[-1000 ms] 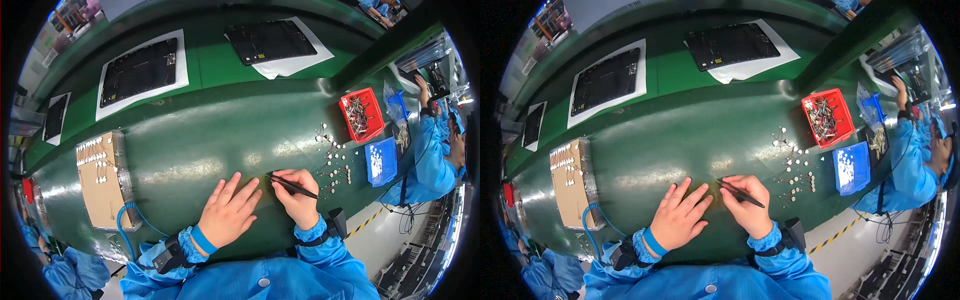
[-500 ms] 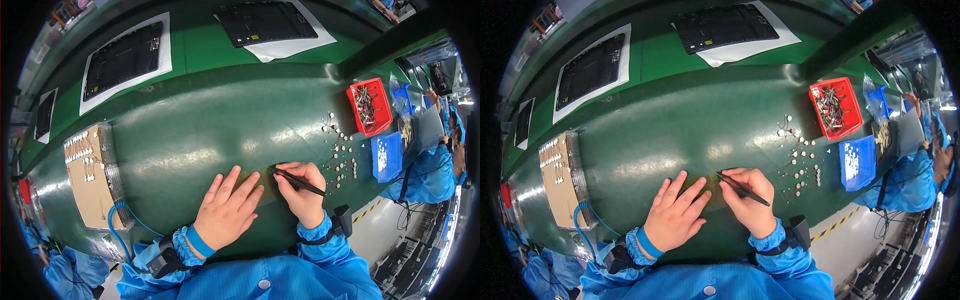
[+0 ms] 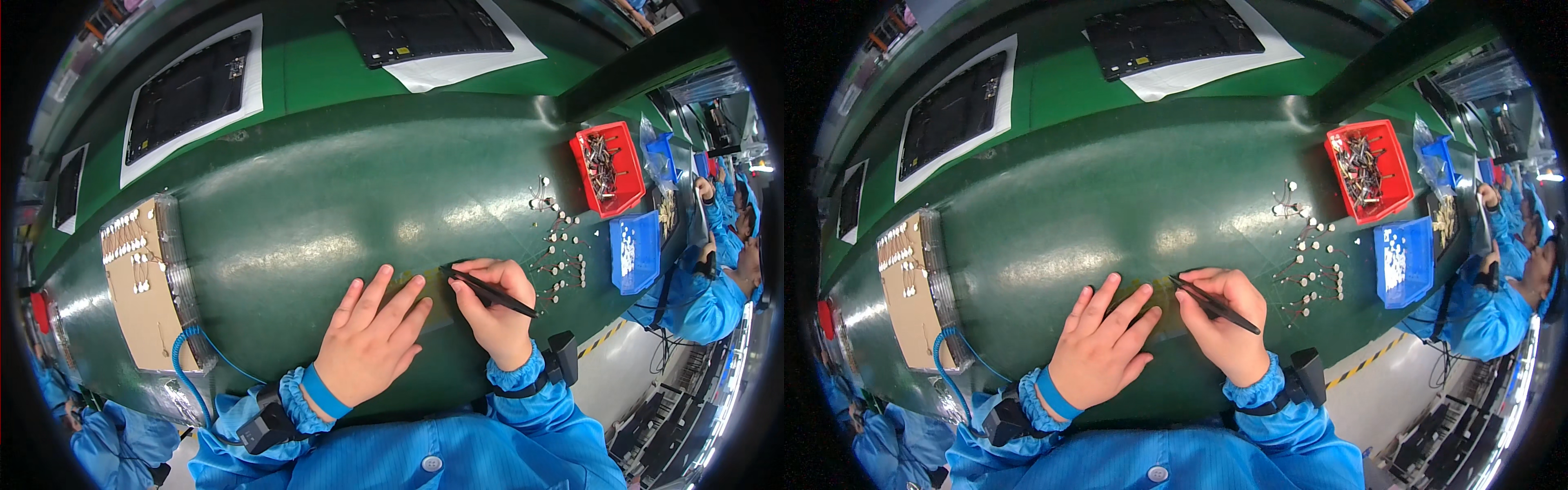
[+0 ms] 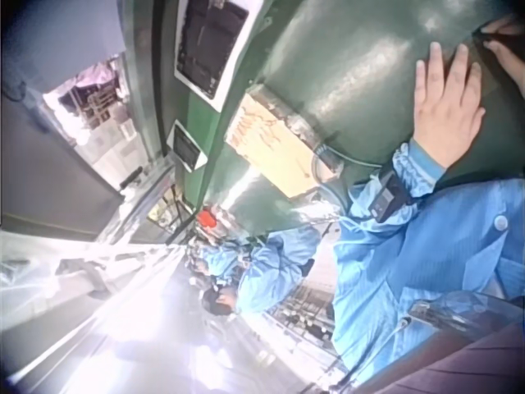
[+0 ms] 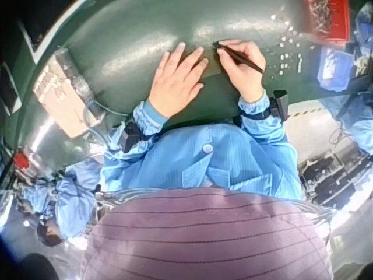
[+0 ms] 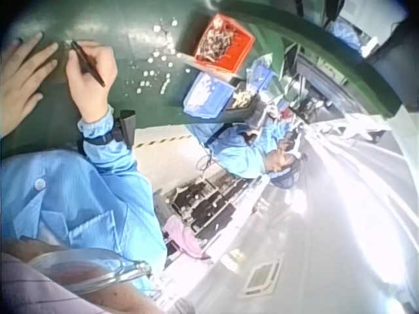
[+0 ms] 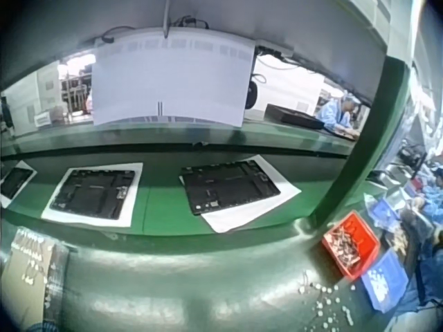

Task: The person assembles electronic tablet housings by applying adhesive strips and positioning internal components and fasteners into a plastic chassis. The person uses a pen tool and tweezers to manipulate the small parts.

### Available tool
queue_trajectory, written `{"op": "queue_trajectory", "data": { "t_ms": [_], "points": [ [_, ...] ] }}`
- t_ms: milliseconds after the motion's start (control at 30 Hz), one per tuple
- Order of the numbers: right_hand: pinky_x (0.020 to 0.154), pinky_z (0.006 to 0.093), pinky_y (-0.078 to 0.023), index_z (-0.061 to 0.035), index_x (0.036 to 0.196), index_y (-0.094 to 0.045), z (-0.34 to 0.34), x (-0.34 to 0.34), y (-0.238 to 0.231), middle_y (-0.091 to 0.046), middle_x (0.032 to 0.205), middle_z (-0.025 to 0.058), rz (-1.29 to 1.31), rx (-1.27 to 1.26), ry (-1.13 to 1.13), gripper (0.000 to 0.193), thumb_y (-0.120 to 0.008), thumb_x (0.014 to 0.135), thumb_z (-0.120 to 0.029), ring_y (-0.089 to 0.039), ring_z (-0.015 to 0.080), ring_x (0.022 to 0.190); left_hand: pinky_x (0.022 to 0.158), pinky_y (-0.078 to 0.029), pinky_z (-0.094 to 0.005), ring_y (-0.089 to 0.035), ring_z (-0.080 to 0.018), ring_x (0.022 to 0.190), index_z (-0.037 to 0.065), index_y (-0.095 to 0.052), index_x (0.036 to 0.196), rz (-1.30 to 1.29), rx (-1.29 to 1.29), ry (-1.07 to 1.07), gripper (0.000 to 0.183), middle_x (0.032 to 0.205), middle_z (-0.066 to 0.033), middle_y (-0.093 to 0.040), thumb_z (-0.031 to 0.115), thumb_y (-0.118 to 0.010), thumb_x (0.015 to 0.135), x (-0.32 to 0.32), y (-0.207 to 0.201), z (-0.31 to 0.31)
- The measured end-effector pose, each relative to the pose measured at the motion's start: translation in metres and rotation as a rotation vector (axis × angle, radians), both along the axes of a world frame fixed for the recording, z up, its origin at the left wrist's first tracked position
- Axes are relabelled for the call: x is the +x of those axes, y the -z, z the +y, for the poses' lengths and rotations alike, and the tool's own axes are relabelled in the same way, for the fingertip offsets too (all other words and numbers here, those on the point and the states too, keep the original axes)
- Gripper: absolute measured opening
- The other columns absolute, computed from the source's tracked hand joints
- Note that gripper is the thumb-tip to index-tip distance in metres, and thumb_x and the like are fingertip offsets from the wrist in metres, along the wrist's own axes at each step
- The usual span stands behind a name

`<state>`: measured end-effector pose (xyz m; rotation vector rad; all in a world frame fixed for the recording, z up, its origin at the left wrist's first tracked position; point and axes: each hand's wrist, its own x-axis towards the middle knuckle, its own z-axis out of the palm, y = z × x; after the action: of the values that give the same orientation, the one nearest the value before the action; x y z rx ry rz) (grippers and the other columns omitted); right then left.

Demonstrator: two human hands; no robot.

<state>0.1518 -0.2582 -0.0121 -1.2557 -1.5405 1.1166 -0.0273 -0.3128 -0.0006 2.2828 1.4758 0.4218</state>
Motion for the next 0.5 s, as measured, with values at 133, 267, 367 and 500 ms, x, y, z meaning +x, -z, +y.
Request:
{"op": "queue_trajectory", "data": {
  "t_ms": [133, 267, 367, 500],
  "points": [
    [0.068, 0.0260, -0.051, 0.0019, 0.079, -0.048, 0.0013, 0.0005, 0.0023, -0.063, 0.088, 0.0166, -0.033, 0.051, 0.007, 0.017, -0.063, 0.073, 0.008, -0.062, 0.0165, 0.077, 0.104, -0.025, -0.0477, -0.029, -0.0313, 0.129, 0.015, -0.053, 0.119, 0.007, 0.002, 0.002, 0.059, 0.135, -0.0034, -0.039, 0.025, -0.071, 0.064, 0.0001, -0.0008, 0.0003],
    [0.063, 0.0247, -0.051, 0.0012, 0.078, -0.049, 0.0019, -0.0004, 0.0032, -0.063, 0.086, 0.0159, -0.018, 0.089, 0.013, 0.018, -0.066, 0.072, 0.006, -0.063, 0.0154, 0.075, 0.104, -0.025, -0.0478, -0.029, -0.0314, 0.129, 0.015, -0.053, 0.119, 0.005, -0.002, 0.001, 0.059, 0.135, -0.0032, -0.039, 0.025, -0.071, 0.063, 0.0001, -0.0004, 0.0001],
    [0.064, 0.0249, -0.051, 0.0012, 0.078, -0.049, 0.0016, -0.0007, 0.0021, -0.063, 0.087, 0.0160, -0.013, 0.081, 0.012, 0.018, -0.065, 0.072, 0.006, -0.063, 0.0153, 0.075, 0.104, -0.025, -0.0479, -0.028, -0.0315, 0.129, 0.015, -0.053, 0.119, 0.008, -0.002, 0.001, 0.059, 0.135, -0.0032, -0.039, 0.026, -0.071, 0.063, 0.0003, -0.0003, -0.0001],
    [0.064, 0.0250, -0.051, 0.0013, 0.079, -0.049, 0.0012, -0.0001, 0.0031, -0.063, 0.087, 0.0162, -0.010, 0.081, 0.007, 0.018, -0.065, 0.072, 0.006, -0.063, 0.0155, 0.075, 0.104, -0.025, -0.0477, -0.028, -0.0314, 0.129, 0.015, -0.053, 0.119, 0.007, -0.003, 0.002, 0.059, 0.135, -0.0033, -0.039, 0.026, -0.071, 0.063, 0.0004, 0.0001, -0.0002]
  ]
}}
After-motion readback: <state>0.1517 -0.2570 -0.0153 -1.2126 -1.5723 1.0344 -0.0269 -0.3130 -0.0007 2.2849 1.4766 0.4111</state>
